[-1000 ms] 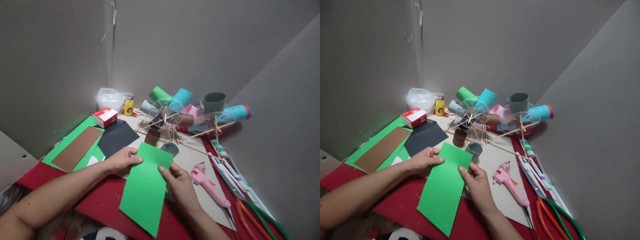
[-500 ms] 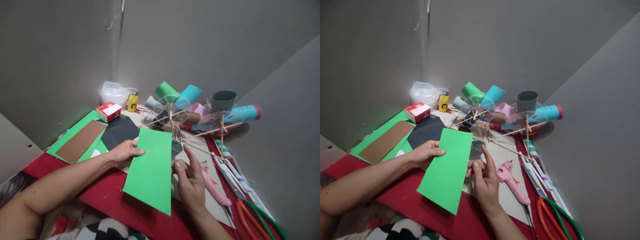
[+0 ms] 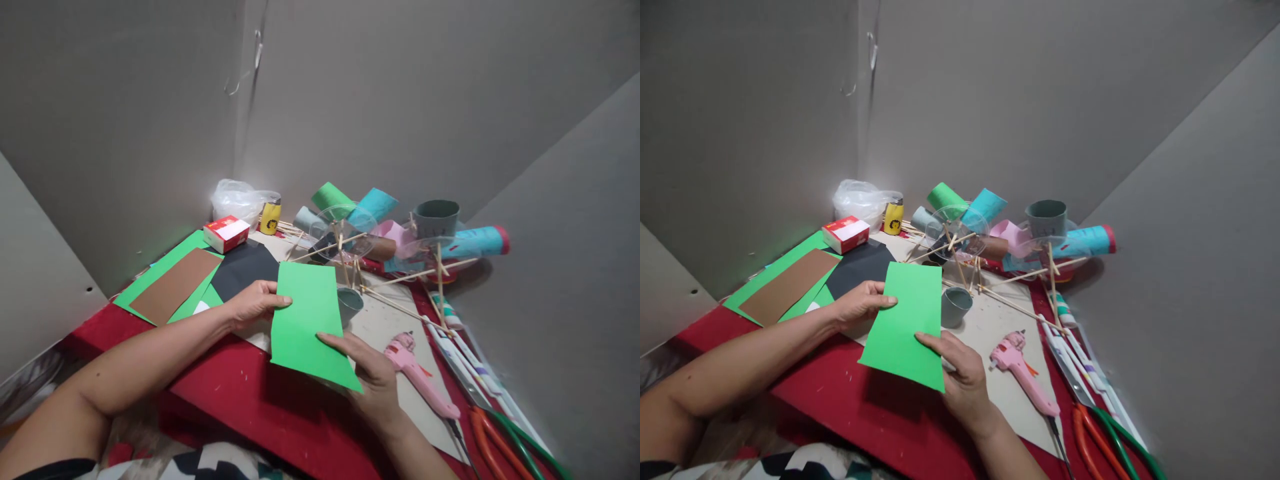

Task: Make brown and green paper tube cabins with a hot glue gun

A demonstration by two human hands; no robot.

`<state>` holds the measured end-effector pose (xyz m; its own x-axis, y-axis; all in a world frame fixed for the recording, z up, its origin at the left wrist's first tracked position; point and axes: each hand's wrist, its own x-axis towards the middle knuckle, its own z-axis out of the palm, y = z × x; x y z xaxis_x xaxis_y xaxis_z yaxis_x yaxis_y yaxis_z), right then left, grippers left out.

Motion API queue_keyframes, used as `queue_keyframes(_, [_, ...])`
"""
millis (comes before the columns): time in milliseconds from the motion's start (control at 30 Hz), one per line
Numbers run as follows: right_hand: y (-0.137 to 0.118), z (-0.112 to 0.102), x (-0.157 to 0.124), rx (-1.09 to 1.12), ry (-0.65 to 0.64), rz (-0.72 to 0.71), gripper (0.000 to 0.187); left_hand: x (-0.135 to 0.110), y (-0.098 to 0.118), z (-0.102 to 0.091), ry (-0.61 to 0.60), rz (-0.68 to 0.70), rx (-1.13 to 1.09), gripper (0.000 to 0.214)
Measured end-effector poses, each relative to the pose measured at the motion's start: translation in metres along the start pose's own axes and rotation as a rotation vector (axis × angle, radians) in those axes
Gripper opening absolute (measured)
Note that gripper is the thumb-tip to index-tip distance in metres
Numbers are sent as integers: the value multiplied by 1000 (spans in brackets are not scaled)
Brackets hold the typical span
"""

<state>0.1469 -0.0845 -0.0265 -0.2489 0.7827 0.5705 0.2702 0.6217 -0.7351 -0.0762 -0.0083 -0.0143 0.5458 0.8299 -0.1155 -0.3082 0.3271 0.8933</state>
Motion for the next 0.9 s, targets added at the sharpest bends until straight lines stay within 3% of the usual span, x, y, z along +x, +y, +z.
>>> queue_keyframes(133, [-5, -3, 1, 43, 103, 137, 23, 1, 5, -2, 40, 21, 39, 36])
queue_keyframes(267, [-3, -6, 5, 185, 74, 237, 22, 1, 8, -3, 52, 53, 79, 35])
queue_keyframes(433, [2, -2, 10, 230, 76, 429, 42, -2, 5, -1, 51, 131, 190, 35])
queue_keyframes(567, [5, 2, 12, 405, 86, 547, 28, -5, 1, 4, 42, 225, 288, 29])
queue_keyframes(667, [8, 2, 14, 519, 66, 602, 21, -10, 1, 9, -21, 386, 560, 28])
queue_keyframes(767, [9, 3, 13, 557, 61, 639, 20, -17, 0, 12, -104, 575, 908, 49])
queue_keyframes(900, [8, 4, 10, 588, 93, 682, 20, -22, -2, 12, -207, 697, 1124, 57])
